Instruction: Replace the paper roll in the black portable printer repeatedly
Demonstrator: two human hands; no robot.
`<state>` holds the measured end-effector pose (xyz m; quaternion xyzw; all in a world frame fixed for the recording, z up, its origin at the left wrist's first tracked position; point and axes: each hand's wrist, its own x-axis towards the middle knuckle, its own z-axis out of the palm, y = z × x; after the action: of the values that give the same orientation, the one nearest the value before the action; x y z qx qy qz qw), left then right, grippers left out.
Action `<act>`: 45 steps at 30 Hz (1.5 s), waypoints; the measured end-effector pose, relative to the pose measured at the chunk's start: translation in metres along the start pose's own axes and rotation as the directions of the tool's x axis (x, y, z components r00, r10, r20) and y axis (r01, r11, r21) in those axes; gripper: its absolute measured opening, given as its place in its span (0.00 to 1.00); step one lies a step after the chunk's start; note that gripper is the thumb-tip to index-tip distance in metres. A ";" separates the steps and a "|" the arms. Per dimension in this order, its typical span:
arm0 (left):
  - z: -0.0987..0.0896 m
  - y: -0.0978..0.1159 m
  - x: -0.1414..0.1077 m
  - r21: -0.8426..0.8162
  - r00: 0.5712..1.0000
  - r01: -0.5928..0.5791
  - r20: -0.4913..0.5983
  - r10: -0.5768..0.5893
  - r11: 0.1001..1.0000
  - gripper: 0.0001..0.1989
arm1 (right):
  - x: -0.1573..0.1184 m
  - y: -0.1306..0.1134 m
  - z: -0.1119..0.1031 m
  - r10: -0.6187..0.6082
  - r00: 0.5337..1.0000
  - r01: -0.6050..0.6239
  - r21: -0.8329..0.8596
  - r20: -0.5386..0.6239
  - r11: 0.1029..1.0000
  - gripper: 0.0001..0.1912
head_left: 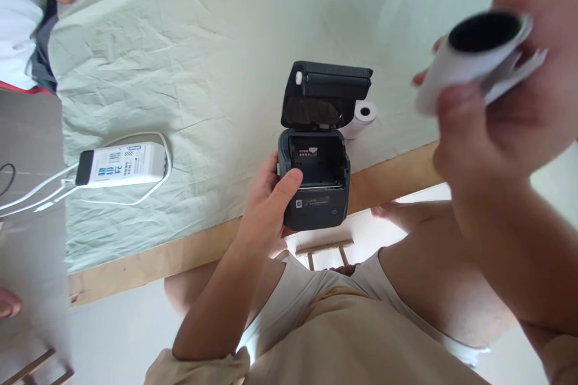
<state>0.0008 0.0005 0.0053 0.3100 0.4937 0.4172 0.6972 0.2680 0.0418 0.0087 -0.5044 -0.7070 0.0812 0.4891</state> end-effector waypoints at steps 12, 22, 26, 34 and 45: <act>0.005 0.004 -0.002 -0.012 0.998 -0.012 -0.054 0.011 1.000 0.28 | -0.011 -0.053 0.048 -0.265 0.949 0.273 -0.021 0.173 0.962 0.11; -0.001 -0.004 0.001 0.000 0.993 -0.114 -0.030 0.114 0.993 0.24 | -0.018 -0.057 0.037 -0.445 0.859 0.431 0.109 0.254 0.896 0.09; 0.000 0.001 -0.001 0.028 0.998 -0.053 0.018 0.052 0.998 0.27 | -0.025 -0.054 0.041 -0.505 0.828 0.472 0.184 0.243 0.862 0.12; 0.006 0.009 -0.007 0.103 0.996 0.027 -0.088 -0.018 0.994 0.35 | -0.010 -0.052 0.031 -0.041 0.998 0.045 0.104 -0.040 0.994 0.18; 0.002 0.005 -0.007 0.141 0.996 -0.073 -0.041 0.079 0.987 0.48 | -0.013 -0.056 0.026 -0.098 0.988 0.076 0.178 0.122 0.981 0.08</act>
<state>-0.0001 -0.0033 0.0136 0.3669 0.5254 0.4151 0.6458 0.2123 0.0144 0.0215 -0.4221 -0.7490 0.1535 0.4871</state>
